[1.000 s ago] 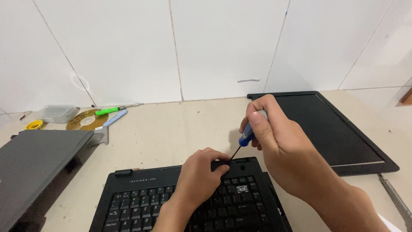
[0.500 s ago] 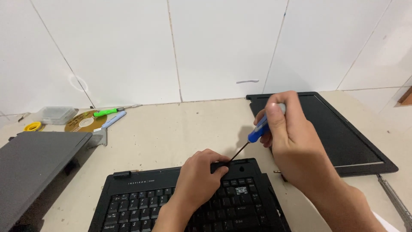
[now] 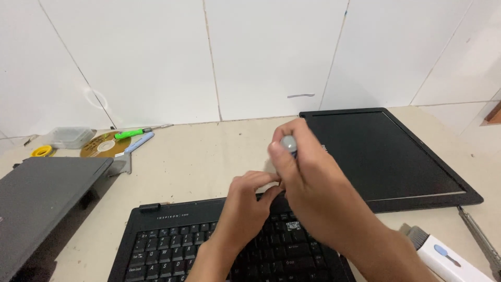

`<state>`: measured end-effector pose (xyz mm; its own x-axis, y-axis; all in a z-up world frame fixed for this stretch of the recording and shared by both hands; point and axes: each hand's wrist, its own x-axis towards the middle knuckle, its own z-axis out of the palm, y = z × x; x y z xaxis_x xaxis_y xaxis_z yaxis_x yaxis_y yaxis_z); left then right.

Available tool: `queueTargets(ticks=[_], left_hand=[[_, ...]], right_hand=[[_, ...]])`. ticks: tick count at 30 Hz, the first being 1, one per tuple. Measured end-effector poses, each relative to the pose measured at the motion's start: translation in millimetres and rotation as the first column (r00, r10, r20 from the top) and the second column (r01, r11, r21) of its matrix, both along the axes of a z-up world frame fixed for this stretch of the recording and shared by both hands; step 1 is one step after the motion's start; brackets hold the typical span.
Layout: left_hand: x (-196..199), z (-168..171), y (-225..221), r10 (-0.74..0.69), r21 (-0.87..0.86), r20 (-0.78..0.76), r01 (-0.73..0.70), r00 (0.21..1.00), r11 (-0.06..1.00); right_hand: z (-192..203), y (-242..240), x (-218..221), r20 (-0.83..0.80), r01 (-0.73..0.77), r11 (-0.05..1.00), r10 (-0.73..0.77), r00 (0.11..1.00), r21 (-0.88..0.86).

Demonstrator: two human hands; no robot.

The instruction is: Disassembling a laptop by removing screws and prying off the top casing to access internal components.

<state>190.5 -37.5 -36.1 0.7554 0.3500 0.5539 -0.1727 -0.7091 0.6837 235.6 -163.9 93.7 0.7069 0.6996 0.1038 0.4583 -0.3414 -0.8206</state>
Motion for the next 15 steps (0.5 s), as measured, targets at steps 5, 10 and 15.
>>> queueTargets(ticks=[5, 10, 15], left_hand=[[9.4, -5.7, -6.1, -0.011, -0.189, 0.015, 0.013, 1.000, 0.982], [16.0, -13.9, -5.3, 0.049, -0.064, 0.056, -0.045, 0.997, 0.997], [10.4, -6.5, -6.1, 0.064, -0.127, -0.016, -0.066, 0.998, 0.990]], right_hand=[[-5.8, -1.2, 21.6, -0.110, 0.109, 0.980, -0.092, 0.990, 0.163], [-0.8, -8.6, 40.9, -0.124, 0.140, 0.978, -0.121, 0.985, 0.156], [-0.5, -9.2, 33.9, -0.095, 0.157, 0.951, -0.137, 0.986, 0.265]])
